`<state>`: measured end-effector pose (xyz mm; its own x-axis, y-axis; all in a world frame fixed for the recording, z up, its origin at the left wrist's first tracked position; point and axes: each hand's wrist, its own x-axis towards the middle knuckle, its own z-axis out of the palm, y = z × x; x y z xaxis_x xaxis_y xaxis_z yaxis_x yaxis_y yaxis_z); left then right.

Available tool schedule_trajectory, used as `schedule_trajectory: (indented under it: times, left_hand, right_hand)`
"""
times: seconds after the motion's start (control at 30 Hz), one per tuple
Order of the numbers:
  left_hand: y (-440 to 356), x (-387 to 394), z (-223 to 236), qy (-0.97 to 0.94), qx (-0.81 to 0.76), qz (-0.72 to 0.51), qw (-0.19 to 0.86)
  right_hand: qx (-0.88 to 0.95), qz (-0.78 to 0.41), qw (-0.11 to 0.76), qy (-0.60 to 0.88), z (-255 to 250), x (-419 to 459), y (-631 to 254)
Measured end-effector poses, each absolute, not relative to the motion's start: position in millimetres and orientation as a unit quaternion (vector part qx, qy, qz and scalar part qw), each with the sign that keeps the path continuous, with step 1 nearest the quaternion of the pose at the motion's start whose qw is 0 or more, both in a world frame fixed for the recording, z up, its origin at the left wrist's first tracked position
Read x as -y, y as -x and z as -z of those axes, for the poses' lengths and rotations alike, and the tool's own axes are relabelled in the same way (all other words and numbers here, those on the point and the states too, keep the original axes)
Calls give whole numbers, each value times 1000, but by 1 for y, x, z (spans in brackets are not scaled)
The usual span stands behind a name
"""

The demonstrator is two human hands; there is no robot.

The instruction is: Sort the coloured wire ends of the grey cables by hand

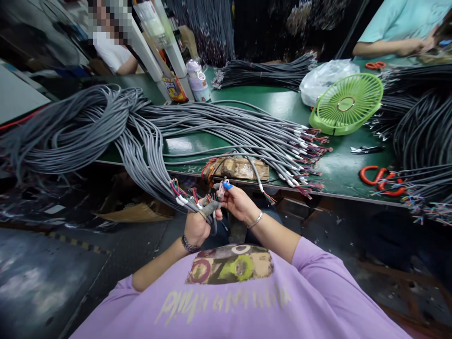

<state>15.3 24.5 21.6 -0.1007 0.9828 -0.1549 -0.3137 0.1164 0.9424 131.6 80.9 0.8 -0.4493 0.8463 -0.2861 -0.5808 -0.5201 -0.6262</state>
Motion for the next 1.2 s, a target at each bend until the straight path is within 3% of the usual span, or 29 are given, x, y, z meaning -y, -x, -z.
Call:
schedule_trajectory:
  times: [0.5,0.8,1.2]
  left_hand:
    - [-22,-30,-17,-351,-493,-549,577]
    - [-15,-22,-13,-359,-488,-563,562]
    - [-7,-13,-2,-375,-481,-576,544]
  right_hand:
    - [273,-842,373,278,-12,-77,-126]
    - [182,-833,427,302,2,-72,-132]
    - [385,-743,432,337,11,-54,-145]
